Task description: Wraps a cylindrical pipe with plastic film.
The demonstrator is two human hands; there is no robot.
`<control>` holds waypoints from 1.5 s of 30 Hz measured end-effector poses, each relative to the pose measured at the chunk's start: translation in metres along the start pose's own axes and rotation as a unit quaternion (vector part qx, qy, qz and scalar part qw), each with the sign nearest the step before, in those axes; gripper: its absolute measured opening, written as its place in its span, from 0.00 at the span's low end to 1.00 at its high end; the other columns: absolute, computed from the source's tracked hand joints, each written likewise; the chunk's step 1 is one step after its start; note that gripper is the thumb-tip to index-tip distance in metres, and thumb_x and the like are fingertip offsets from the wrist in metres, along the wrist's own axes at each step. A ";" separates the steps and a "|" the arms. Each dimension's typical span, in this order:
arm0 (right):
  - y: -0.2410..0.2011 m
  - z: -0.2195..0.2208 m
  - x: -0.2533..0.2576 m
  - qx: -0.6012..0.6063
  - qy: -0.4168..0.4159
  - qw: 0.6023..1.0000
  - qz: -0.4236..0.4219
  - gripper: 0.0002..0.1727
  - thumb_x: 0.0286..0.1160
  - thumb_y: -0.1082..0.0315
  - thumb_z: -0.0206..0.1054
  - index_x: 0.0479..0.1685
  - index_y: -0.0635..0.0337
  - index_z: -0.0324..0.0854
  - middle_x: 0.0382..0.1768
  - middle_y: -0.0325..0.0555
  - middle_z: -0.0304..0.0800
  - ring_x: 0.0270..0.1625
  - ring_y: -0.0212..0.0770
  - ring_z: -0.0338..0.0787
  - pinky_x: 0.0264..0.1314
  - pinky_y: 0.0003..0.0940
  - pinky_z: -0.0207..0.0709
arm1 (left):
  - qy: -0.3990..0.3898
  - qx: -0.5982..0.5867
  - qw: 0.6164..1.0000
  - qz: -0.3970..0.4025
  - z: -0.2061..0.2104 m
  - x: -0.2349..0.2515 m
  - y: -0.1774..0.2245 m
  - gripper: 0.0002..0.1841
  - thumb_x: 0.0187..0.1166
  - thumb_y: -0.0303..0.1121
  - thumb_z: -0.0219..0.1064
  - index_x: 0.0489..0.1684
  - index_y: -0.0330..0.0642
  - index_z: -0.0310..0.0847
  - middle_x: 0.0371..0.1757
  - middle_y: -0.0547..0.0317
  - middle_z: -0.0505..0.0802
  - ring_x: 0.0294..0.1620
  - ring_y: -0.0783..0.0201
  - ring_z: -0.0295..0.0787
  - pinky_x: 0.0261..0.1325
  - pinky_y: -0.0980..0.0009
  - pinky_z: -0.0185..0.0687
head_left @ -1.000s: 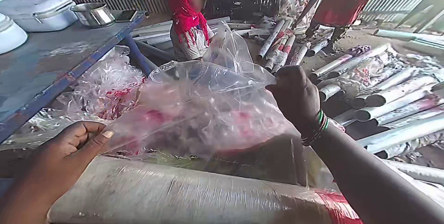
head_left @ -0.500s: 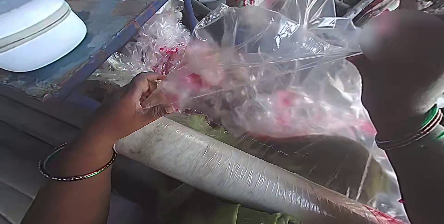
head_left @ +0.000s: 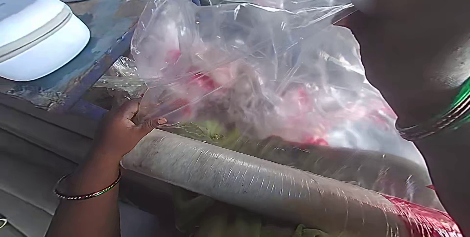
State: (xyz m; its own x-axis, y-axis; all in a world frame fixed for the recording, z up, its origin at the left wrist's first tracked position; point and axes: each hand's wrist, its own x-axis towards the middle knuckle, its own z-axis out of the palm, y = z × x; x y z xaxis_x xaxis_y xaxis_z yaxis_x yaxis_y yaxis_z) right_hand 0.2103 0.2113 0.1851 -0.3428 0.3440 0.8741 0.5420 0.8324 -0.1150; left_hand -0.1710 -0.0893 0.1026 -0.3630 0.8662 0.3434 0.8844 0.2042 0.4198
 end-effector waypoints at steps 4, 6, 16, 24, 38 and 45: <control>-0.078 -0.027 0.011 0.013 -0.137 0.985 0.103 0.18 0.76 0.55 0.64 0.41 0.65 0.80 0.32 0.49 0.80 0.36 0.44 0.76 0.41 0.49 0.66 | -0.005 0.056 0.998 0.008 0.012 0.006 -0.007 0.40 0.74 0.61 0.68 0.57 0.21 0.81 0.50 0.24 0.89 0.53 0.28 0.87 0.58 0.28 0.74; -0.076 -0.019 0.008 0.015 -0.135 0.984 0.111 0.19 0.75 0.55 0.65 0.49 0.66 0.83 0.37 0.52 0.85 0.40 0.46 0.81 0.44 0.50 0.69 | -0.003 0.077 0.997 0.025 0.016 0.009 -0.010 0.45 0.73 0.67 0.62 0.56 0.20 0.81 0.51 0.22 0.89 0.53 0.26 0.87 0.57 0.27 0.74; -0.052 0.002 -0.003 0.069 -0.134 0.975 0.164 0.26 0.74 0.56 0.67 0.66 0.64 0.79 0.56 0.59 0.87 0.56 0.49 0.85 0.60 0.51 0.73 | 0.099 0.153 0.977 0.108 0.026 0.020 -0.003 0.42 0.78 0.64 0.58 0.63 0.22 0.75 0.52 0.26 0.88 0.53 0.29 0.86 0.60 0.35 0.75; -0.031 0.001 -0.012 0.063 -0.119 0.970 0.202 0.30 0.73 0.55 0.68 0.70 0.67 0.75 0.59 0.63 0.85 0.59 0.52 0.84 0.63 0.53 0.73 | 0.213 0.180 0.949 0.147 0.026 0.029 0.060 0.23 0.84 0.48 0.64 0.42 0.30 0.86 0.50 0.30 0.87 0.53 0.35 0.84 0.58 0.46 0.77; -0.022 -0.010 -0.023 0.064 -0.094 0.974 0.195 0.27 0.75 0.59 0.68 0.69 0.66 0.75 0.56 0.65 0.86 0.54 0.58 0.86 0.55 0.60 0.73 | -0.003 0.084 0.975 0.208 0.028 0.024 0.127 0.21 0.85 0.42 0.58 0.31 0.37 0.92 0.34 0.50 0.93 0.45 0.51 0.90 0.50 0.53 0.83; -0.032 -0.013 -0.023 0.055 -0.087 0.978 0.182 0.24 0.73 0.66 0.69 0.67 0.69 0.76 0.55 0.67 0.87 0.53 0.60 0.87 0.53 0.60 0.74 | -0.269 0.089 0.952 0.113 0.051 0.050 0.142 0.16 0.90 0.38 0.58 0.50 0.39 0.92 0.46 0.51 0.94 0.52 0.53 0.91 0.60 0.49 0.81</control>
State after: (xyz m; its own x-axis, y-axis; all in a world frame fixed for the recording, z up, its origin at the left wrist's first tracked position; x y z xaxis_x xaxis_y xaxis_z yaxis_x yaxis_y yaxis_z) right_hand 0.2107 0.1709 0.1746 -0.2733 0.6874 0.6729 0.5698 0.6793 -0.4625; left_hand -0.0482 0.0062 0.1366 0.0026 0.9957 -0.0926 0.9753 0.0179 0.2202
